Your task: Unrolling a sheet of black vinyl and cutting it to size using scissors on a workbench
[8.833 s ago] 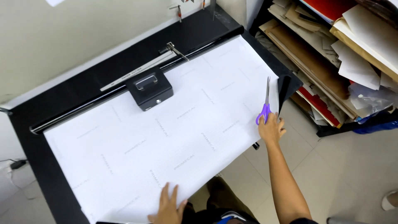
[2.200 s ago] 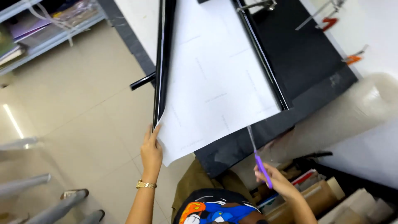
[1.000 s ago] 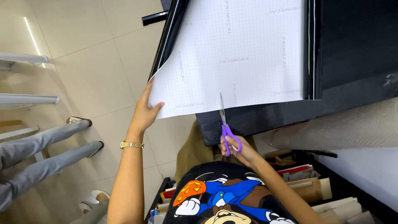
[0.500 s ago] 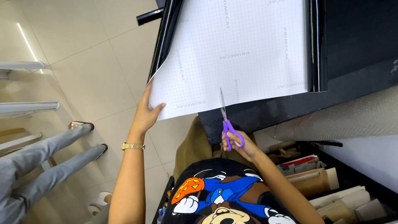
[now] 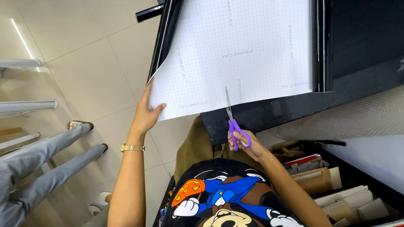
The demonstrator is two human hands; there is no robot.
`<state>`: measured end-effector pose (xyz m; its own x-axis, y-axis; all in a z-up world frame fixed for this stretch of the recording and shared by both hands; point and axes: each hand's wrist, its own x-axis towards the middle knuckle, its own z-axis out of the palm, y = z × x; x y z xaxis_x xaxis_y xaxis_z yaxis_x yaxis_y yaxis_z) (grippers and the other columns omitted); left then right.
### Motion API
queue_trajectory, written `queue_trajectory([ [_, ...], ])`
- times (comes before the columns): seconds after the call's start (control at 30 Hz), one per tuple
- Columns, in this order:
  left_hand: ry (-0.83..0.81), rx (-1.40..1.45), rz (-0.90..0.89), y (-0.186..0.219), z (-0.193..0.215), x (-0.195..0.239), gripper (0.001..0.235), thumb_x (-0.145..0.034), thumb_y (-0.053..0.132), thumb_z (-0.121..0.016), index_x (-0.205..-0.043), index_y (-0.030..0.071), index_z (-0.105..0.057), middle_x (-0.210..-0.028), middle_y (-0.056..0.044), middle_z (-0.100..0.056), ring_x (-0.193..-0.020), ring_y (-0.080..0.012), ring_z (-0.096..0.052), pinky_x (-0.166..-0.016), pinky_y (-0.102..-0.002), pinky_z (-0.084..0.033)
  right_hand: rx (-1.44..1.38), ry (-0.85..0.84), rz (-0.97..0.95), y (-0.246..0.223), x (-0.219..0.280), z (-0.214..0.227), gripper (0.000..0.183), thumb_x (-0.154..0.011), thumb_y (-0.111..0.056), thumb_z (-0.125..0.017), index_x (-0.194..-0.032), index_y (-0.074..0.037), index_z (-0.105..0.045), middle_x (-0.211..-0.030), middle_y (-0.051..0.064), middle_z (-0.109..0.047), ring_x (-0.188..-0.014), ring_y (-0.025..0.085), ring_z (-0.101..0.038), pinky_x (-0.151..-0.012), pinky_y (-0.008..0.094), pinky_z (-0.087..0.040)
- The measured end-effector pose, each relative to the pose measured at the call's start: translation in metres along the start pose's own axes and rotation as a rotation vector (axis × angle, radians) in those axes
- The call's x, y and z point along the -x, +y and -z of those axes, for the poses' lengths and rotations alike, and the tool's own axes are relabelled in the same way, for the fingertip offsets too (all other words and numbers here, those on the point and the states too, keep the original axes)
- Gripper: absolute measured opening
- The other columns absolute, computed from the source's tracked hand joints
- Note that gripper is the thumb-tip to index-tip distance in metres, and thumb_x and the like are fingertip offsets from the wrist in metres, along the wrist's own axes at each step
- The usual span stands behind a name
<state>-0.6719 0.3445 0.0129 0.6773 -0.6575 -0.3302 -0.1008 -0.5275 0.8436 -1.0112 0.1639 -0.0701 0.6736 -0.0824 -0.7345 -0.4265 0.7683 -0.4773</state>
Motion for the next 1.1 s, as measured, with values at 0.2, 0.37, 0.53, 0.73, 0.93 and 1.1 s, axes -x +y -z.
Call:
queue_trajectory([
  [0.2,0.001,-0.006,0.012,0.006,0.001,0.001,0.088,-0.085,-0.001,-0.073,-0.162,0.010,-0.032,-0.163,-0.024,-0.035,-0.152,-0.0395,-0.029,-0.125,-0.051,-0.021,-0.001,0.019,-0.009,0.001,-0.002,-0.001,0.039,-0.102,-0.035,-0.061,-0.106,0.003,-0.067,-0.077,0.015,-0.066,-0.071,0.027,-0.076,-0.072,0.037,-0.063],
  [0.37,0.003,-0.013,0.022,0.012,0.000,0.001,0.085,-0.086,-0.002,-0.072,-0.161,0.007,-0.033,-0.162,-0.027,-0.036,-0.151,-0.0418,-0.030,-0.125,-0.053,-0.021,-0.005,0.025,0.003,0.003,-0.002,-0.002,0.040,-0.102,-0.037,-0.061,-0.104,0.002,-0.066,-0.076,0.013,-0.064,-0.069,0.025,-0.074,-0.069,0.034,-0.062],
  [0.53,0.002,-0.017,0.005,0.017,-0.001,0.000,0.085,-0.087,0.000,-0.072,-0.161,0.004,-0.032,-0.162,-0.029,-0.034,-0.151,-0.0442,-0.028,-0.125,-0.054,-0.020,-0.014,0.024,0.037,0.007,-0.001,0.000,0.038,-0.102,-0.036,-0.063,-0.101,0.002,-0.066,-0.073,0.013,-0.062,-0.065,0.024,-0.073,-0.063,0.032,-0.061],
  [0.73,-0.005,-0.018,-0.005,0.006,-0.001,-0.002,0.088,-0.086,-0.002,-0.072,-0.163,0.010,-0.031,-0.164,-0.023,-0.034,-0.152,-0.0394,-0.027,-0.125,-0.052,-0.020,-0.014,0.063,0.062,0.006,0.000,-0.006,0.033,-0.102,-0.030,-0.064,-0.097,0.002,-0.067,-0.069,0.013,-0.060,-0.059,0.024,-0.072,-0.055,0.028,-0.055],
  [0.93,-0.006,-0.013,0.016,0.013,-0.003,-0.003,0.088,-0.086,-0.002,-0.072,-0.163,0.011,-0.030,-0.164,-0.025,-0.034,-0.152,-0.0409,-0.027,-0.125,-0.053,-0.020,-0.001,0.095,0.107,0.013,-0.005,-0.004,0.030,-0.100,-0.026,-0.067,-0.091,0.003,-0.069,-0.063,0.012,-0.060,-0.053,0.023,-0.070,-0.049,0.025,-0.054],
  [1.1,-0.003,-0.014,0.023,0.010,-0.004,-0.004,0.088,-0.086,-0.002,-0.072,-0.163,0.011,-0.030,-0.164,-0.026,-0.034,-0.152,-0.0421,-0.027,-0.125,-0.054,-0.020,-0.005,0.115,0.106,0.016,-0.006,-0.002,0.027,-0.098,-0.022,-0.070,-0.089,0.003,-0.069,-0.060,0.011,-0.058,-0.050,0.022,-0.069,-0.047,0.025,-0.054],
])
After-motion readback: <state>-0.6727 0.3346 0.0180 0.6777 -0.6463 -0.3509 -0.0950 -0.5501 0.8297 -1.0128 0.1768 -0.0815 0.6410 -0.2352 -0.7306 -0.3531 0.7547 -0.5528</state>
